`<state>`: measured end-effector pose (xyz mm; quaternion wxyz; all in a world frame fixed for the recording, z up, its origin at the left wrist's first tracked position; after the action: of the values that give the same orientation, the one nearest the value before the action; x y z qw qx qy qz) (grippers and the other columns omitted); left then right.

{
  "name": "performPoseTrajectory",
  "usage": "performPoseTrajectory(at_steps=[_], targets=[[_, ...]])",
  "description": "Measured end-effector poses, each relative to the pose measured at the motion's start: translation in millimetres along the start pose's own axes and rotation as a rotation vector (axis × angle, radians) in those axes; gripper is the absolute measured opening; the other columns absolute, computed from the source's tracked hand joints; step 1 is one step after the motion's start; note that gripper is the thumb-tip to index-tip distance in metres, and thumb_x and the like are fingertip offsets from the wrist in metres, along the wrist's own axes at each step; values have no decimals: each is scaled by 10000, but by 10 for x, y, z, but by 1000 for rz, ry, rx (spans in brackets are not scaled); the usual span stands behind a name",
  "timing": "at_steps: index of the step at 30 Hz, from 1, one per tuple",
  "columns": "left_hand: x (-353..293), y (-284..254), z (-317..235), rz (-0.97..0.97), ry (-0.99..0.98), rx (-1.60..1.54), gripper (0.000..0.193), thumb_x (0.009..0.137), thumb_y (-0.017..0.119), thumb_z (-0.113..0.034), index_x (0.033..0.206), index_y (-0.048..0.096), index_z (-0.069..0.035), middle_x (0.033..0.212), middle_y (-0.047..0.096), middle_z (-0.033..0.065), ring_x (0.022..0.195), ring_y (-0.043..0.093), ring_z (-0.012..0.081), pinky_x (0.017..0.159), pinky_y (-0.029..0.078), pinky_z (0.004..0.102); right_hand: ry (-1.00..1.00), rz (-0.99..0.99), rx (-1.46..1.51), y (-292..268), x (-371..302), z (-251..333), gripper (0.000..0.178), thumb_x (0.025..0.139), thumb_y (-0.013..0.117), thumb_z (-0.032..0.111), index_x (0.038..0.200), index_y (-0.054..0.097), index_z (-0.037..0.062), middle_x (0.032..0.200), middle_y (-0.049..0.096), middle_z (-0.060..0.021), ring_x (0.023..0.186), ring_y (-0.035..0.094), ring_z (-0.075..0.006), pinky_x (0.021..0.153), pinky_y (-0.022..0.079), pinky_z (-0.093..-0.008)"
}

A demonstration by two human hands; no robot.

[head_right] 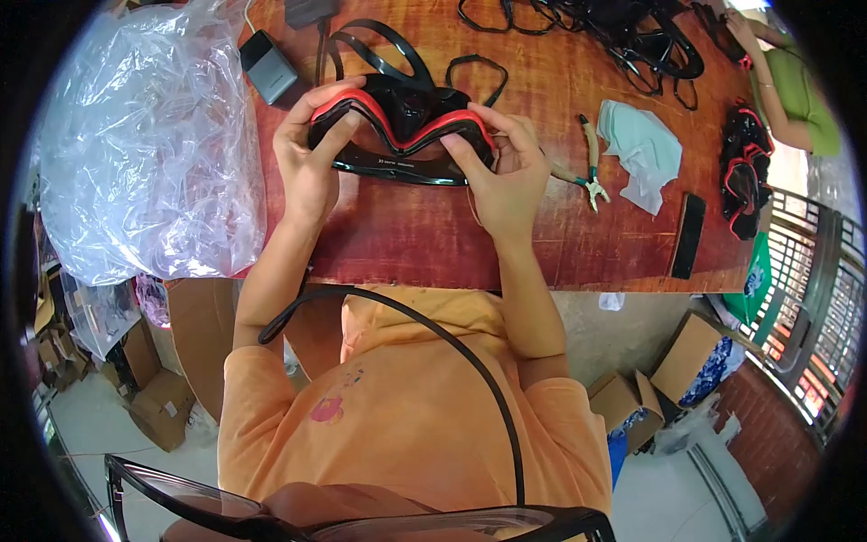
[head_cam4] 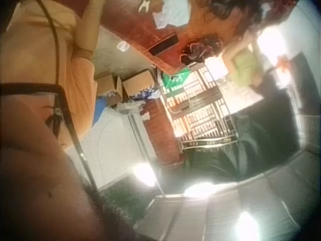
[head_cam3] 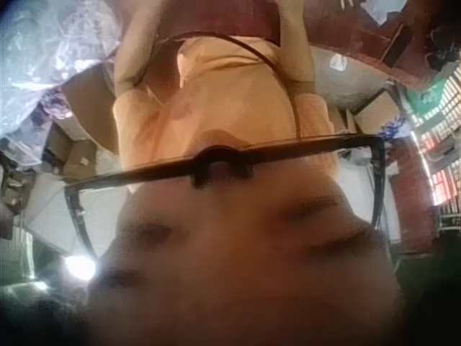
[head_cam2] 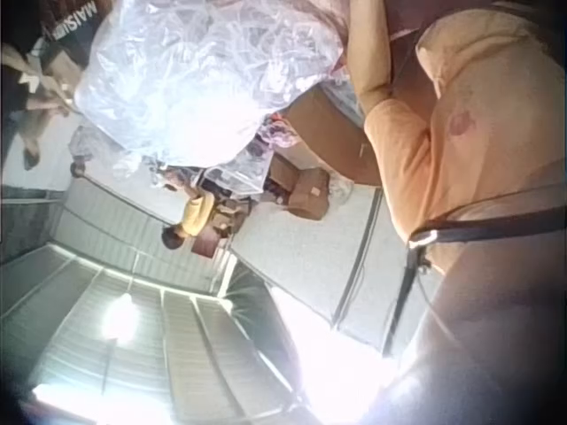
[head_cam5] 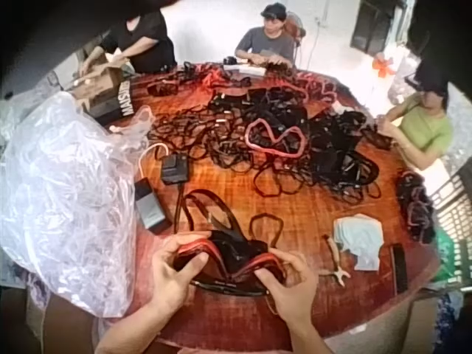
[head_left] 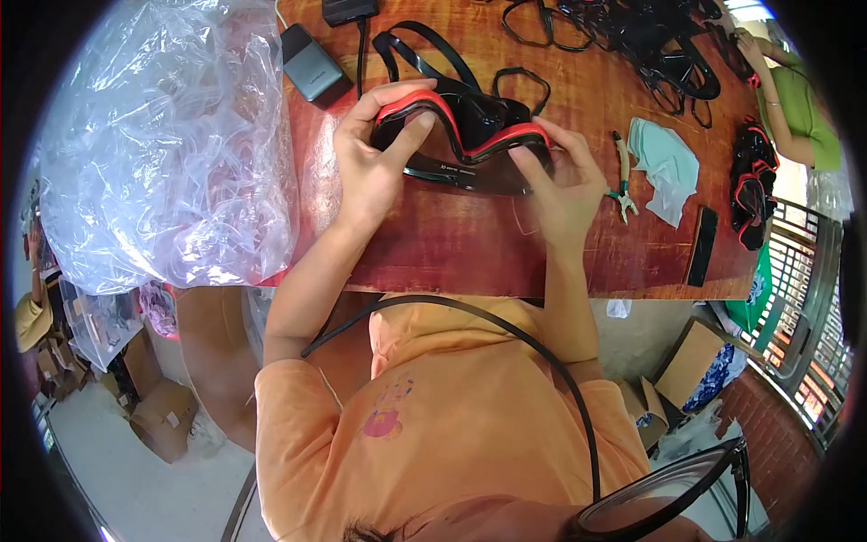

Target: Assembling diving goggles by attaching straps and trimming excess material with pliers.

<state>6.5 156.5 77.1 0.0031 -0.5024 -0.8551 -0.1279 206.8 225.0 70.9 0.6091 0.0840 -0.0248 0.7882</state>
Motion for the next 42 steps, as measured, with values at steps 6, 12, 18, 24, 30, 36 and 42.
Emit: performPoseTrajectory(at_steps=[6,12,18,24,30,36,42], targets=[[-68,-76,-297,-52,173,81,256,813,640,11,1067,628,46,1155,642,176,1071,599,218,981,425,335,-127,52,60,72,41,351,389,696,740,-130,1069,651,-66,954,598,-71,892,587,-146,830,461,-259],[-137,-95,-524,-58,258,-19,280,806,627,5,1079,606,63,1180,610,230,1106,585,266,1003,412,366,-236,79,-29,90,-43,750,396,713,714,-117,1099,656,-49,976,572,-63,903,524,-135,801,399,-240],[-243,-12,-623,-70,365,130,303,781,659,-43,1067,617,47,1146,637,200,1100,576,264,1028,374,384,-213,123,42,25,-82,756,338,745,674,-131,1073,637,-60,976,565,-77,893,557,-149,812,427,-251],[-305,-22,-636,-51,410,264,285,757,626,-24,1041,633,-7,1116,666,147,1116,579,250,1124,193,495,-196,151,-18,-23,-114,661,326,761,649,-154,1074,633,-64,982,562,-79,924,564,-149,843,440,-261],[-338,103,-818,16,513,387,325,701,633,26,1023,644,-23,1095,676,114,1098,583,261,1111,208,511,-248,92,33,-114,-181,615,304,775,625,-166,1065,633,-75,973,555,-66,935,567,-147,864,443,-259],[-325,235,-756,64,626,551,270,666,691,8,924,677,-69,987,704,61,960,634,231,1051,289,446,-153,245,-258,-111,-98,551,383,757,709,-44,1129,622,-26,1093,576,-87,1009,561,-188,903,431,-291],[-286,283,-496,100,739,637,283,665,713,10,929,682,-84,973,697,48,924,633,210,1049,290,428,-513,405,-474,308,25,677,461,675,827,157,1103,684,67,1156,610,-109,1054,562,-249,893,454,-349]])
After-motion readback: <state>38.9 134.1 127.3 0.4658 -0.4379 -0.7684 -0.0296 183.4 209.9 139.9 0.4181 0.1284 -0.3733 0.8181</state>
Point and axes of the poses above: each hand's wrist, its own x-axis towards the middle knuckle, its own y-axis out of the palm, z = x × y, the point moved 6 cm from there along x, towards the middle knuckle
